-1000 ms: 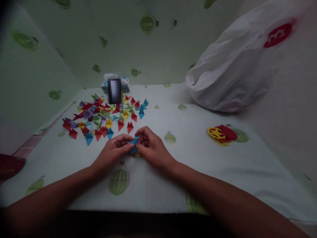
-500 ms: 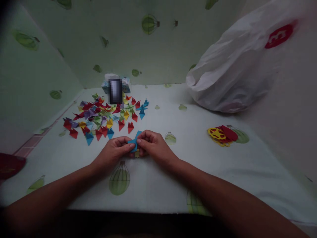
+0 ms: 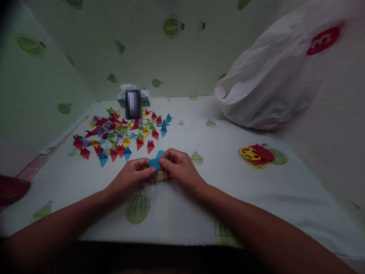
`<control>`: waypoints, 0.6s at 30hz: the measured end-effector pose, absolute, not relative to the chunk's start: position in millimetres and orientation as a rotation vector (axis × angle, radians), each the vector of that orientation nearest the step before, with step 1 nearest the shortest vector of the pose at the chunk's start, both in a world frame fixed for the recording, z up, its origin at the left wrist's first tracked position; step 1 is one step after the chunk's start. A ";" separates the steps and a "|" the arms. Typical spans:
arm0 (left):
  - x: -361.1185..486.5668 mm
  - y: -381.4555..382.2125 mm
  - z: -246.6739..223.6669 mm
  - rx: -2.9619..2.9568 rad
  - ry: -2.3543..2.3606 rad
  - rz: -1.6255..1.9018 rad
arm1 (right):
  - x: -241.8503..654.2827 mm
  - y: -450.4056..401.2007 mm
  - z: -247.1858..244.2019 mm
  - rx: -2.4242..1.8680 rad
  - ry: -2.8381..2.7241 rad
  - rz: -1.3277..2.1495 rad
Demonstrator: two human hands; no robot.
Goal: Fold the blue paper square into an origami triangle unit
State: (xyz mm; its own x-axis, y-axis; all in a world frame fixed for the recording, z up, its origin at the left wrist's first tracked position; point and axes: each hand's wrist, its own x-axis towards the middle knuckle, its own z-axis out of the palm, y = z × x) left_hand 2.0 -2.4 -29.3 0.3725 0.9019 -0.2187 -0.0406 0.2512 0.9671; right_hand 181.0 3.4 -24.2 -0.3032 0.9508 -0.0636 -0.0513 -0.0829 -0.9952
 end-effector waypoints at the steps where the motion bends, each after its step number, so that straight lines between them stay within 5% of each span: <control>1: 2.1 -2.4 -29.4 1.125 0.983 0.807 | 181.5 3.8 -24.2 -1.056 -1.359 1.535; 18: 3.2 -4.5 -28.0 1.133 1.030 0.857 | 179.3 1.2 -23.4 -1.029 -1.373 1.591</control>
